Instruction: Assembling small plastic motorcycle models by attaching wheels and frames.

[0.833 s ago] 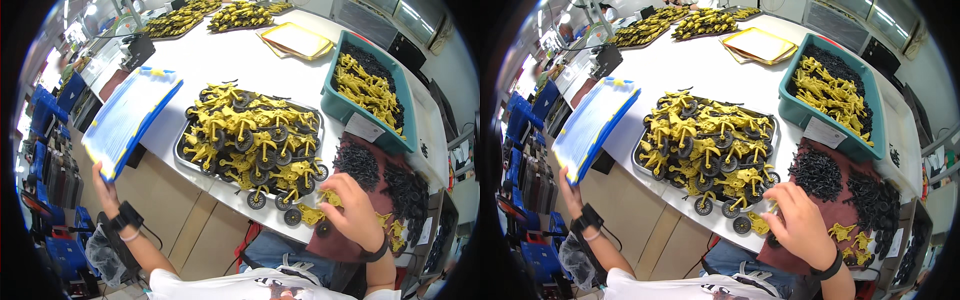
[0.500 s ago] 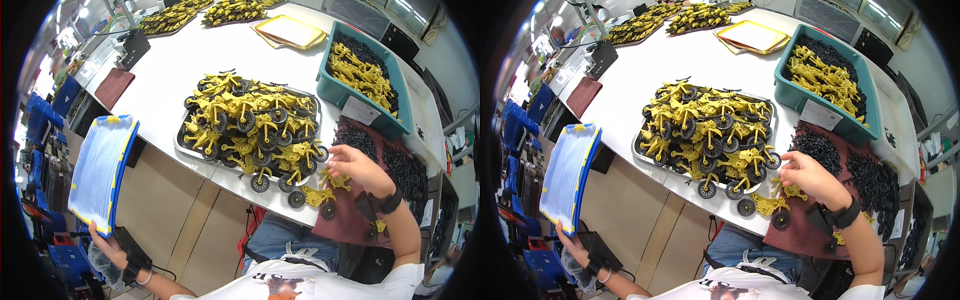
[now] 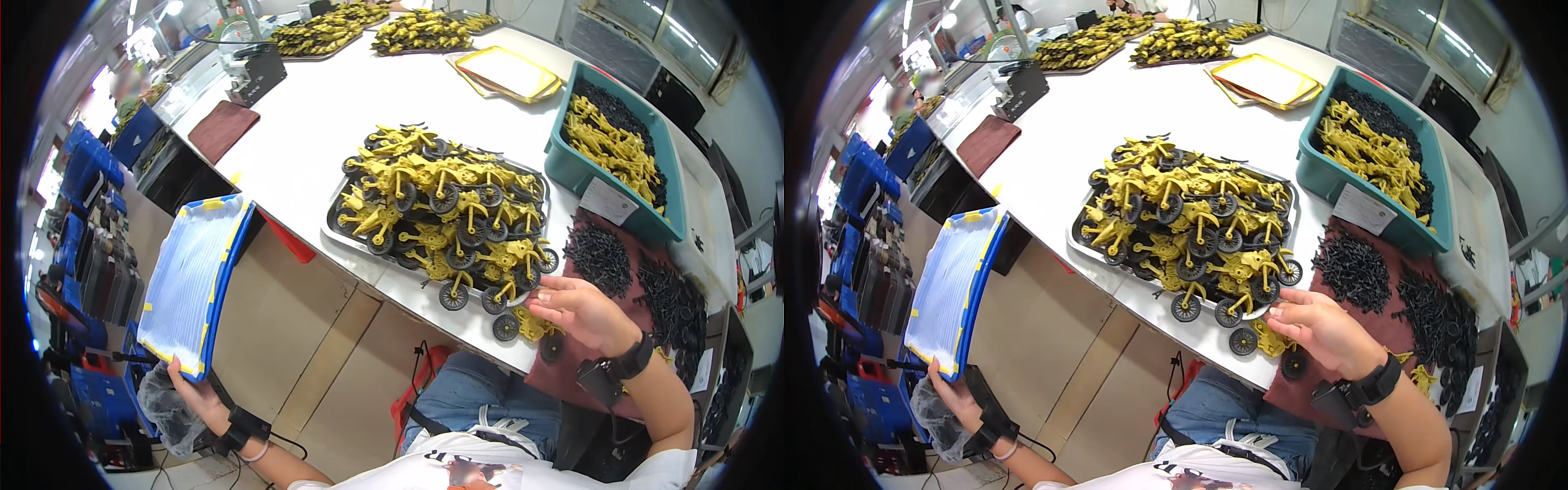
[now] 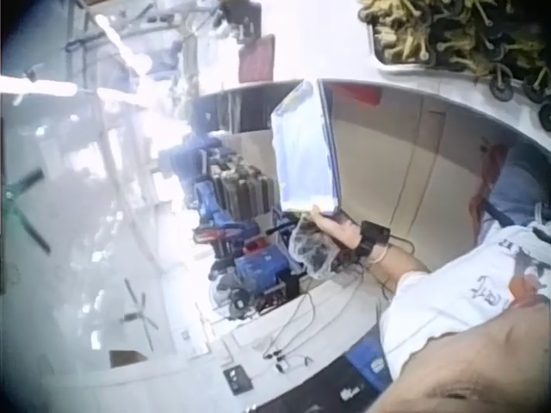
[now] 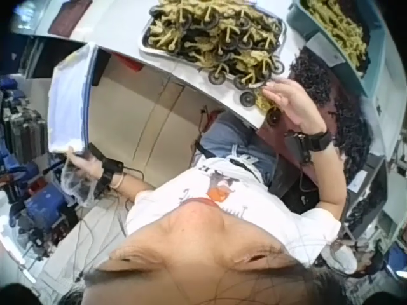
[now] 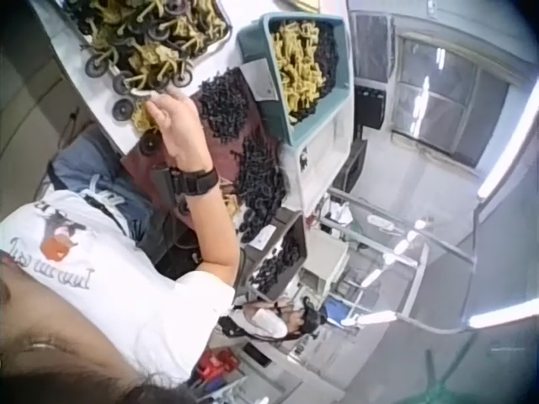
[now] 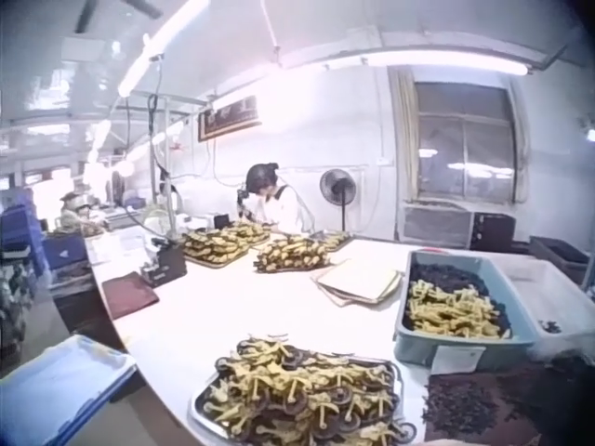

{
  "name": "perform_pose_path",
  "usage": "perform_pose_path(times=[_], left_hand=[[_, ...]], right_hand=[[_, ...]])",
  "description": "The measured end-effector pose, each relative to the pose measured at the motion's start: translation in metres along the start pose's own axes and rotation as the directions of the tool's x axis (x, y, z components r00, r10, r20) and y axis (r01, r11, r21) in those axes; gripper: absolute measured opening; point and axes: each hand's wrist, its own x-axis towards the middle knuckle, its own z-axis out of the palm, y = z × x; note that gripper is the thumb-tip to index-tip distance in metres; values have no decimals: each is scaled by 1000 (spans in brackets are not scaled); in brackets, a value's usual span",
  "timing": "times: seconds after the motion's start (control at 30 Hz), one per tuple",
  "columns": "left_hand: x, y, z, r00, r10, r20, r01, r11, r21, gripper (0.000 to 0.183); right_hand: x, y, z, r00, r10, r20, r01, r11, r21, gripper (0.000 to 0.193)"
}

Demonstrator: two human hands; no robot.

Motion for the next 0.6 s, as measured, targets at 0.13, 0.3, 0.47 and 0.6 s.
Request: perform_pose_path(times=[0.13,0.3,0.47,0.6], left_hand=[[0,0,-8,1000,-16,6,16,996,-82,62],[-3,-3,-6,1000,25,7,-24,996,-80,61],[-23,10,-16,997,69,-41,-71,997,-26,59],[-27,12,-35,992,93,-90,-92,996,10,56]], right_hand=[[-6,8,20,997,-73,-33,76,994,74,84],[21,7,53,997,-79,4,78,992,101,84],[96,2,86,984,-179,-3,178,979,103,49],[188,-10,121,954,-299,8,295,946,136,33]])
